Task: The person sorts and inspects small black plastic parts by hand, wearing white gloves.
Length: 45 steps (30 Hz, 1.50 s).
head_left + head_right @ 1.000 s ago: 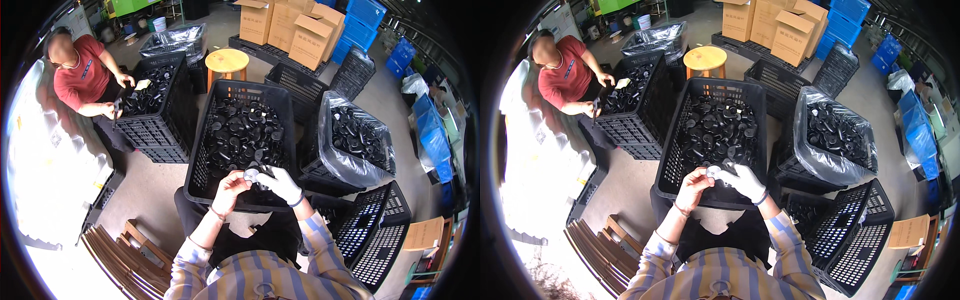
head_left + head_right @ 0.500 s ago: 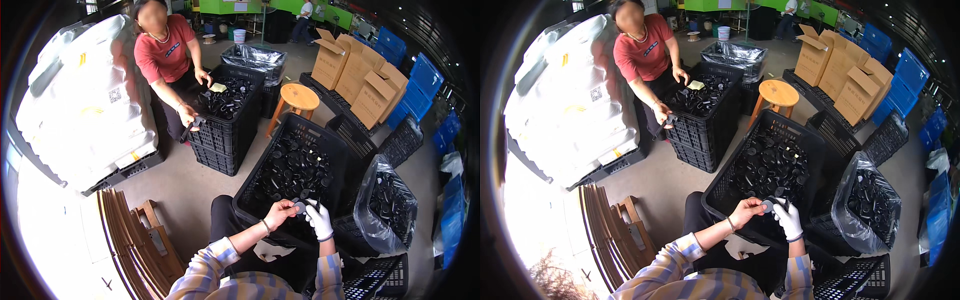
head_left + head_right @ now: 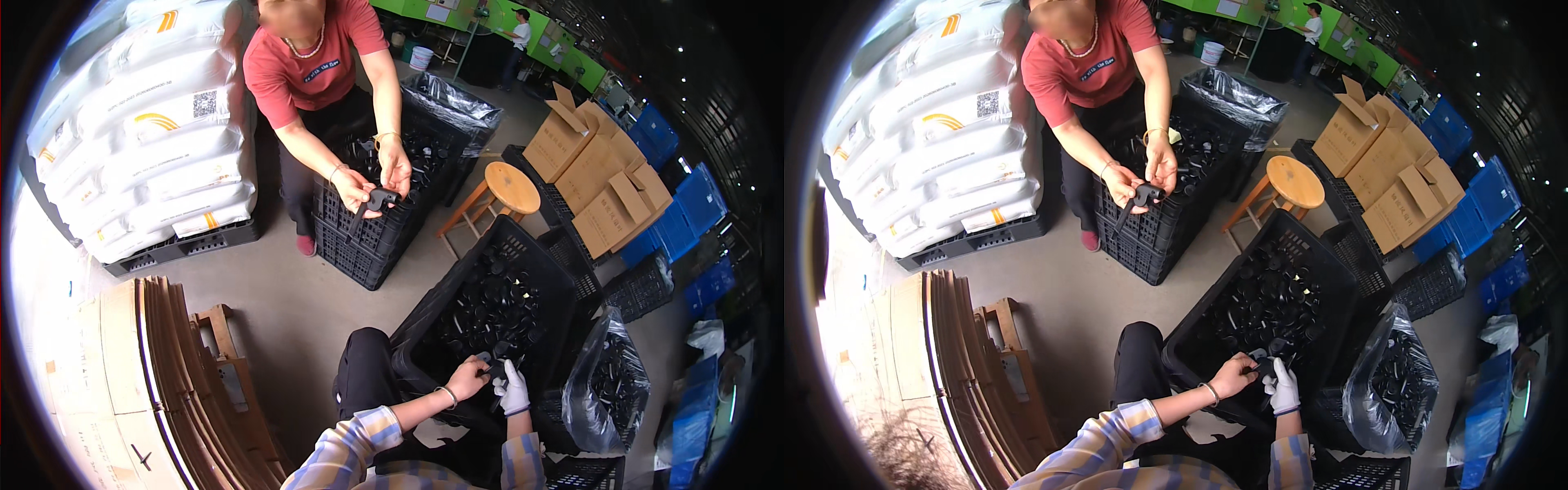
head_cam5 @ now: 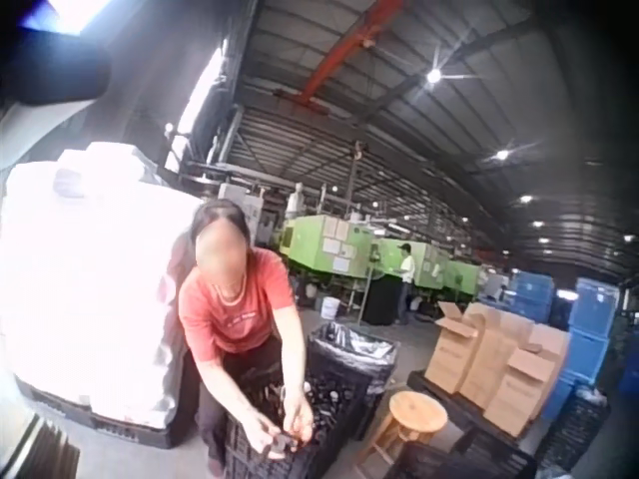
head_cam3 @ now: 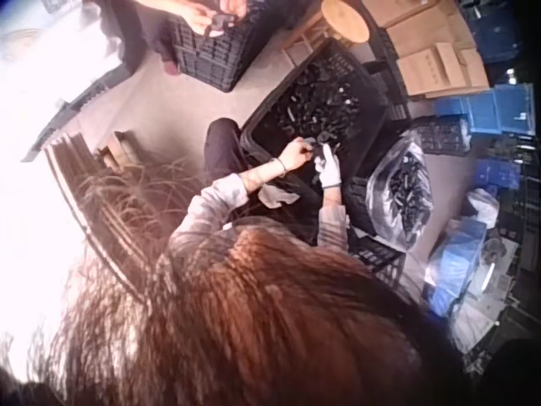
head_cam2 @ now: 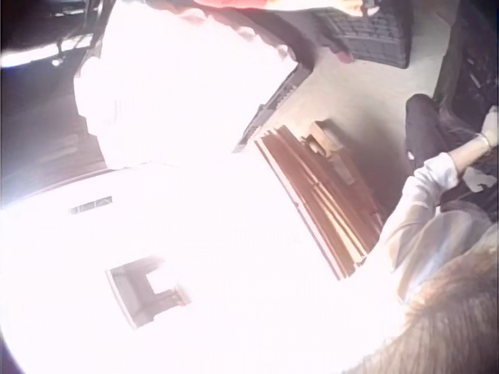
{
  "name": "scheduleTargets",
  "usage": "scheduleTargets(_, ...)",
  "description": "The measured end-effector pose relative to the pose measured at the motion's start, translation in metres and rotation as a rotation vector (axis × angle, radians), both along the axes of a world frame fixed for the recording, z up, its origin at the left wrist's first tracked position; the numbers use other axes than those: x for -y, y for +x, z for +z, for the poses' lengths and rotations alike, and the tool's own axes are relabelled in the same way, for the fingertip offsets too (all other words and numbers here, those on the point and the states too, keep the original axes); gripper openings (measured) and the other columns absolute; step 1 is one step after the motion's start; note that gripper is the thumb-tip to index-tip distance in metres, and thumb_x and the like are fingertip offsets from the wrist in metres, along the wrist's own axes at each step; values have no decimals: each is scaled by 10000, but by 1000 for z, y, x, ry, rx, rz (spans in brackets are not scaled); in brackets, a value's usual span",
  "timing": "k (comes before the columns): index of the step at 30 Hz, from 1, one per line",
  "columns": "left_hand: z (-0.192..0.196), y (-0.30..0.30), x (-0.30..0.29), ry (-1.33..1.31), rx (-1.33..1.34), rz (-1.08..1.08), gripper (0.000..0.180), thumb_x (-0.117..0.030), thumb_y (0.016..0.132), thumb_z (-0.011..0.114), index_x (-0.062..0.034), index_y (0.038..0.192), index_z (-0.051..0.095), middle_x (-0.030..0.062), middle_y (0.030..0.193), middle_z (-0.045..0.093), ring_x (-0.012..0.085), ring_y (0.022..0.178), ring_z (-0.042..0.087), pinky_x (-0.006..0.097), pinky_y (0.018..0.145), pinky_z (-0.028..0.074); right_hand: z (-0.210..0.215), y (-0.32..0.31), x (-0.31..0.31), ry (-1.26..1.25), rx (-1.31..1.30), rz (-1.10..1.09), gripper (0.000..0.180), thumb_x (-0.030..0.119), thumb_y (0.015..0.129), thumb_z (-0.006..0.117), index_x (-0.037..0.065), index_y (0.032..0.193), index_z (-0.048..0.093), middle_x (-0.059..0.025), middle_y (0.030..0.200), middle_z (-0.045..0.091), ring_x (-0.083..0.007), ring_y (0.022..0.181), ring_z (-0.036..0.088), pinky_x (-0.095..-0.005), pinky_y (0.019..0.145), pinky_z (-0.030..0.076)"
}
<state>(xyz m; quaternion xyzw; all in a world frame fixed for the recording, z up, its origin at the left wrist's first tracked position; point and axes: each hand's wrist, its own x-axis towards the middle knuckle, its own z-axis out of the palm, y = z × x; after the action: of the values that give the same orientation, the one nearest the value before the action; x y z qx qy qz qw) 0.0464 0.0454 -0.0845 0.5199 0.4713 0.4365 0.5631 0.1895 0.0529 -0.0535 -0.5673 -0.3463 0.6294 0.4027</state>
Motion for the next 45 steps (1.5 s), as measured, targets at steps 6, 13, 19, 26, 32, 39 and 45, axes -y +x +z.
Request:
scheduleTargets(6, 10, 1, 9, 43, -217, -44, 324, -200, 677, 581, -32, 953, 550, 131, 1020, 445, 285, 923, 491, 333, 800, 398, -10, -6, -11, -54, 48, -81, 312, 342, 786, 507, 51, 896, 521, 5, 652, 518, -48, 484, 451, -176, 378, 319)
scheduleTargets(13, 26, 5, 13, 55, -404, -181, 438, -260, 666, 573, -33, 1031, 491, 149, 1048, 421, 302, 905, 487, 359, 766, 422, -52, 14, -14, -157, -123, -186, 312, 359, 791, 498, 49, 812, 535, -49, 739, 559, -154, 666, 534, -272, 629, 438)
scheduleTargets(19, 22, 13, 19, 140, -528, -93, 417, -288, 611, 593, 0, 908, 548, 135, 1050, 420, 277, 897, 484, 396, 695, 429, -55, 14, -15, -213, -31, -120, 284, 345, 794, 499, 66, 803, 547, -41, 735, 558, -175, 705, 531, -299, 650, 445)
scheduleTargets(26, 65, -83, -7, 545, -179, 528, 330, -167, 660, 596, -12, 934, 498, 166, 995, 465, 288, 908, 476, 348, 726, 423, -52, 2, -8, -246, 673, -20, 261, 323, 719, 598, 84, 821, 566, -16, 653, 533, -103, 511, 502, -234, 456, 415)
scheduleTargets(32, 99, -208, -86, 550, -18, 1034, 619, -121, 707, 597, -82, 1236, 277, 139, 1134, 318, 219, 988, 408, 318, 812, 381, -59, -4, -9, 34, 903, -21, 327, 307, 716, 596, 20, 865, 548, -21, 669, 544, -98, 511, 506, -229, 475, 421)
scheduleTargets(39, 104, -197, -133, 552, 204, 830, 486, -219, 714, 613, -6, 1096, 400, 96, 889, 415, 173, 808, 431, 279, 726, 376, -57, -12, -10, -49, 811, 129, 286, 309, 757, 536, 66, 907, 524, -14, 696, 549, -80, 523, 508, -200, 379, 347)
scheduleTargets(45, 105, -178, -140, 620, 165, 871, 183, -140, 783, 503, 2, 891, 467, 102, 869, 411, 191, 803, 426, 282, 734, 357, -56, -13, -7, -108, 754, 161, 269, 314, 766, 527, 73, 885, 521, -22, 708, 560, -80, 529, 503, -200, 383, 331)
